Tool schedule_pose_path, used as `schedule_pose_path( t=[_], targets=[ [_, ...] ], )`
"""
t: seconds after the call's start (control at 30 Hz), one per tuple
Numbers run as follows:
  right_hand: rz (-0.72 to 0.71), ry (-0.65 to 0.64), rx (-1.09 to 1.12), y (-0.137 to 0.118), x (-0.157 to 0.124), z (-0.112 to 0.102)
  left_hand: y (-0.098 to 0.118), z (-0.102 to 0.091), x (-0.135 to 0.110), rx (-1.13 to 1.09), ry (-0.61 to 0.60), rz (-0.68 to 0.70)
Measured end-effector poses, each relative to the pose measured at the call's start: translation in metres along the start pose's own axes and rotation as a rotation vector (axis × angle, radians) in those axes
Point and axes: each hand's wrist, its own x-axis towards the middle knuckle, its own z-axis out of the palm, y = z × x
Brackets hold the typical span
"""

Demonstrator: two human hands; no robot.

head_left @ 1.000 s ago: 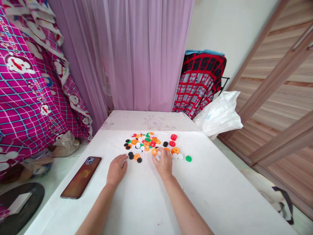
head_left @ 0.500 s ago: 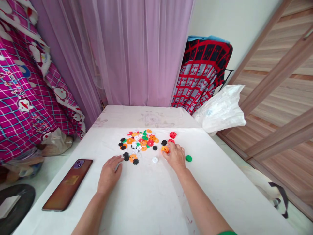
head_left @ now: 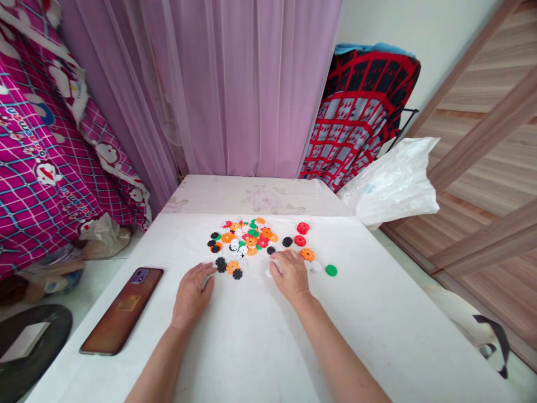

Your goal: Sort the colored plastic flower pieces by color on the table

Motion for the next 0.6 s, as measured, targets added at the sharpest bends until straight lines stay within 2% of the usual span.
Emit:
schedule_pose_path(
  t=[0.13,0.3,0.43,0.6],
  targets=[
    [-0.042,-0.175,0.063,-0.044,0.011,0.015,0.003,-0.002,0.001,-0.018,-0.001,-0.009],
    [-0.038,-0.338,-0.021,-0.083,0.022,0.031,0.003,0.000,0.000,-0.045,0.011,-0.011],
    [0.004,-0.384,-0.070,-0.091,0.026,0.040,0.001,0.001,0.000,-0.053,0.007,-0.004],
    [0.011,-0.370,-0.043,-0.090,0.028,0.045,0.001,0.002,0.000,-0.056,0.004,-0.003]
  ],
)
